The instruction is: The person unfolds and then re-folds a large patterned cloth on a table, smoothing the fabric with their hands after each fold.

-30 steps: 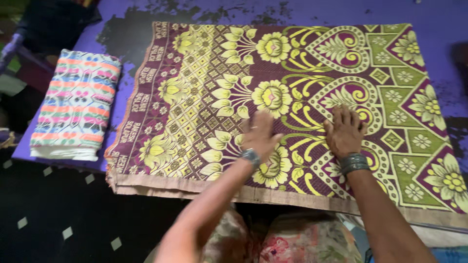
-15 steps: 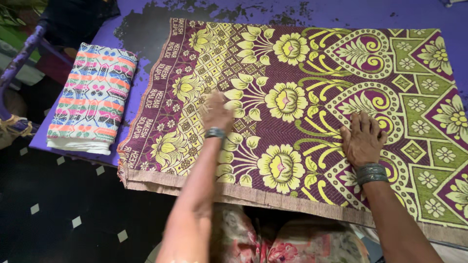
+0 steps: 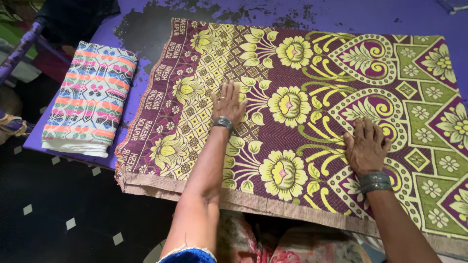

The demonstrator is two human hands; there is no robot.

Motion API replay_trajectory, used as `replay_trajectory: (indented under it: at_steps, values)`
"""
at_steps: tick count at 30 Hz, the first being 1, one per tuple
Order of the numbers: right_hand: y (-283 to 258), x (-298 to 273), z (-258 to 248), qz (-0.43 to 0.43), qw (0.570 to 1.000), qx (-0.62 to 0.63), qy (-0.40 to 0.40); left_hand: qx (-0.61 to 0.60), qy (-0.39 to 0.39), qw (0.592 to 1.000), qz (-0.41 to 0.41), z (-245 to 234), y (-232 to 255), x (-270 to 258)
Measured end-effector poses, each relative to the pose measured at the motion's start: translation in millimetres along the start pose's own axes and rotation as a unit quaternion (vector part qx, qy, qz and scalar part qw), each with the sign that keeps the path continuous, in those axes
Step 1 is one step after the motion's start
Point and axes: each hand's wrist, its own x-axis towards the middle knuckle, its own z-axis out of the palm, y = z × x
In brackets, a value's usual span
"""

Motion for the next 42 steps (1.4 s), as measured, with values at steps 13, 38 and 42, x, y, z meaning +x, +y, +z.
replay_trajectory:
  at_steps: [13,38,42]
  values:
    - [6.5,-0.9,9.2,-0.034,0.999,-0.013,0.03,-0.05,0.052,0.945,-0.32,1.1,-192.0,1.0]
    - [0.1,0.9,3.1,-0.034,0.999,-0.017,0.034,-0.027,0.093,0.935,-0.341,4.8,-234.5,-2.3]
    - [-2.1,-0.3,-0.5,-0.025,0.999,-0.011,0.026,0.067,0.123,0.963,-0.228,23.3,-160.5,3.0]
